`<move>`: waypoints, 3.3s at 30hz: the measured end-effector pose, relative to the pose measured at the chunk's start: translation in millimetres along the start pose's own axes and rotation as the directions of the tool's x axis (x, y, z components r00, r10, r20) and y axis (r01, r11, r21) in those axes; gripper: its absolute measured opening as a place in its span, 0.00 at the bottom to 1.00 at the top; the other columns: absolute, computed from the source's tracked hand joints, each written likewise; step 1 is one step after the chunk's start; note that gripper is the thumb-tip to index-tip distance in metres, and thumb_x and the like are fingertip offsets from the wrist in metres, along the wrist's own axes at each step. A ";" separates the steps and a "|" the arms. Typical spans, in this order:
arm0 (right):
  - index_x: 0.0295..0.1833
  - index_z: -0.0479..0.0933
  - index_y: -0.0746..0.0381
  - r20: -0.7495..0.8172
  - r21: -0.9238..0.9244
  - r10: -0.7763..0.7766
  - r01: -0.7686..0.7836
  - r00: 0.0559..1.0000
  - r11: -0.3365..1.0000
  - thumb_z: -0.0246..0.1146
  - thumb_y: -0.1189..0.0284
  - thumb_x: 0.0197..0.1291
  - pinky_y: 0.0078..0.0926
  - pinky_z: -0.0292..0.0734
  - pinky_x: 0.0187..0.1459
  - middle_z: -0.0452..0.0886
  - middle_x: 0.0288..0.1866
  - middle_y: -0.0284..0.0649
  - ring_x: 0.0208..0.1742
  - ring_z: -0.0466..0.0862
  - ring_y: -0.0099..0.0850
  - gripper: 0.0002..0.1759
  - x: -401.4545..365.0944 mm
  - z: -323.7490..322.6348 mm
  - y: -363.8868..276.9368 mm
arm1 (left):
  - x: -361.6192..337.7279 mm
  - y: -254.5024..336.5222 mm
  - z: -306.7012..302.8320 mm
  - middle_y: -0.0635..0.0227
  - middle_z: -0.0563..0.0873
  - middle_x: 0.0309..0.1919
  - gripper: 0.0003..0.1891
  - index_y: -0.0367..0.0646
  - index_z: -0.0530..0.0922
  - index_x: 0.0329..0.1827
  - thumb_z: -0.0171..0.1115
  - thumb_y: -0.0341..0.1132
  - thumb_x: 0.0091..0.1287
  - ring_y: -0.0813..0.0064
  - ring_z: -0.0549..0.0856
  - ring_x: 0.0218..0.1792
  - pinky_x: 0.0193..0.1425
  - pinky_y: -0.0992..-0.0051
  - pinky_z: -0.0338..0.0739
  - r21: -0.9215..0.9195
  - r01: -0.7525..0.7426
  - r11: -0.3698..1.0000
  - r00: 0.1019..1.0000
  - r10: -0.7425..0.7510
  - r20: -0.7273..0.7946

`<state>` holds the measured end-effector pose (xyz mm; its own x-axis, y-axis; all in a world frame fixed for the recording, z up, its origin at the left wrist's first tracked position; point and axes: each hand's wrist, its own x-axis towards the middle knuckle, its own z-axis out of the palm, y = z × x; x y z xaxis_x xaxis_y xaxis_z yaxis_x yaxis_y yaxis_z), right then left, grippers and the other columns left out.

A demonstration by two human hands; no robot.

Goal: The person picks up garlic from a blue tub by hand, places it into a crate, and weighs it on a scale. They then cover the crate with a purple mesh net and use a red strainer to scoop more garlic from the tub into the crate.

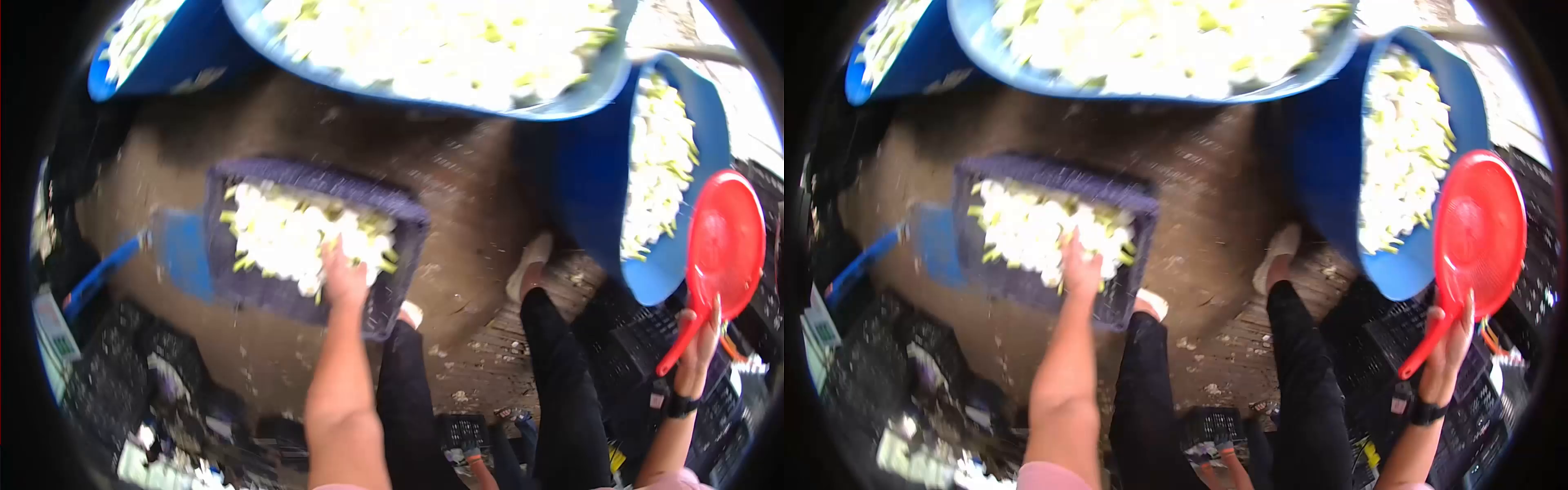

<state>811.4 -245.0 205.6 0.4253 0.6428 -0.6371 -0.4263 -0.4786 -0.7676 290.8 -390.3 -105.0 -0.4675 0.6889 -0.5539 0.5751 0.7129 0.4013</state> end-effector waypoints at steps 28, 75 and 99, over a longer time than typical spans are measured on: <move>0.58 0.63 0.61 0.025 -0.652 0.167 -0.111 0.986 0.750 0.56 0.77 0.54 0.36 0.75 0.27 0.78 0.32 0.45 0.28 0.79 0.39 0.24 336.9 -103.6 91.3 | -45.9 493.7 84.7 0.54 0.73 0.57 0.27 0.32 0.59 0.66 0.56 0.29 0.66 0.67 0.74 0.54 0.60 0.69 0.68 -0.410 -0.321 0.854 0.947 0.289 -0.138; 0.57 0.67 0.66 0.417 -0.270 0.381 -0.288 0.825 0.919 0.56 0.70 0.62 0.17 0.68 0.18 0.79 0.38 0.42 0.24 0.76 0.26 0.19 138.3 -16.0 -26.1 | -31.3 467.2 88.6 0.49 0.77 0.53 0.26 0.37 0.64 0.62 0.47 0.49 0.71 0.59 0.77 0.53 0.59 0.68 0.69 -0.644 -0.304 0.702 0.952 0.242 -0.186; 0.59 0.62 0.62 0.386 -0.764 0.574 -0.098 0.722 0.637 0.58 0.73 0.59 0.22 0.72 0.17 0.78 0.37 0.43 0.20 0.76 0.27 0.23 -171.1 283.9 313.8 | -364.5 -19.6 -45.1 0.62 0.80 0.47 0.20 0.39 0.65 0.60 0.56 0.35 0.68 0.76 0.80 0.39 0.43 0.77 0.76 -0.777 0.409 0.479 0.880 -0.433 0.196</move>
<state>378.2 -335.3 93.7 -0.2461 0.4202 -0.8734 0.2970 -0.8251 -0.4806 419.7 -649.6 121.9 -0.5292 0.2714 -0.8039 -0.4371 0.7249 0.5324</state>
